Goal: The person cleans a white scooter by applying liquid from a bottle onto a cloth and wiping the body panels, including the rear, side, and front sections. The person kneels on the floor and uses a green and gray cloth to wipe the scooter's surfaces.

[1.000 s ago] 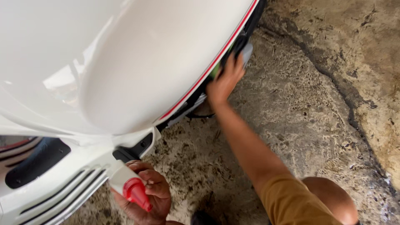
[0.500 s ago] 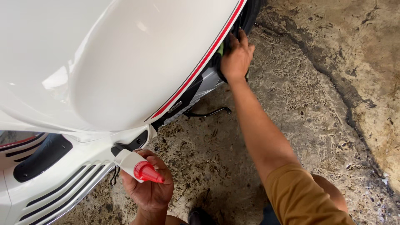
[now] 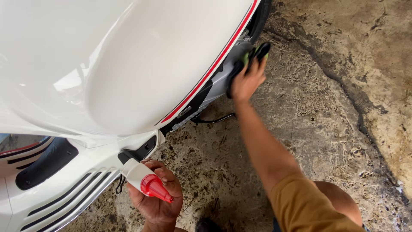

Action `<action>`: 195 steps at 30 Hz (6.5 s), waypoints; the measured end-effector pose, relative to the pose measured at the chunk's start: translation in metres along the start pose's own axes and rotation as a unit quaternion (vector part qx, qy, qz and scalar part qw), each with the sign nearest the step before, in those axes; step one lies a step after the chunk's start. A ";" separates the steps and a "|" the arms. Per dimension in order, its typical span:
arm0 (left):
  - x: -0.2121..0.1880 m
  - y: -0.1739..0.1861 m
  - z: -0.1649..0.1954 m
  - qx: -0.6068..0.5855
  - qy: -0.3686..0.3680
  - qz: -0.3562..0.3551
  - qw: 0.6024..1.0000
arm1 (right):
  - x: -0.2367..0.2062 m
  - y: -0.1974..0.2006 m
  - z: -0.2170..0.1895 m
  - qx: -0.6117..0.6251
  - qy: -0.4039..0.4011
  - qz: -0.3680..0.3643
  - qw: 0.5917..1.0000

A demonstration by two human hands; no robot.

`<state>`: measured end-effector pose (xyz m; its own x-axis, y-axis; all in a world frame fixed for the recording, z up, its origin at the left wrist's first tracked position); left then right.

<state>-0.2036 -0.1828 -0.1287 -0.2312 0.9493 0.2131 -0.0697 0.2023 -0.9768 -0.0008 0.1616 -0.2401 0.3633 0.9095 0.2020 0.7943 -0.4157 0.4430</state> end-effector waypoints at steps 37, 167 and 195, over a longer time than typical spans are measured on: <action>0.021 0.045 -0.017 0.019 -0.029 0.079 0.996 | 0.044 0.011 -0.050 -0.041 0.237 -0.163 0.957; 0.036 0.042 0.007 -0.003 0.003 0.010 1.000 | -0.119 -0.045 -0.010 0.151 0.087 -0.084 0.981; 0.036 0.035 0.006 -0.020 -0.027 0.060 0.998 | -0.197 -0.103 -0.041 0.159 0.303 -0.244 0.907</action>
<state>-0.2203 -0.1435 -0.1554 -0.2875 0.9531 0.0941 -0.0008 0.0980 -0.9952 -0.1742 0.0255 -0.2901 -0.3280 0.7788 0.5347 0.9237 0.1457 0.3544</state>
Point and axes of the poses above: each hand's wrist, its own x-axis towards the middle knuckle, its own y-axis out of the back of the hand, z = x × y, the point moved 10 cm from there along x, towards the middle knuckle, and after that the axes turned 10 degrees about -z, right-handed, at the moved point
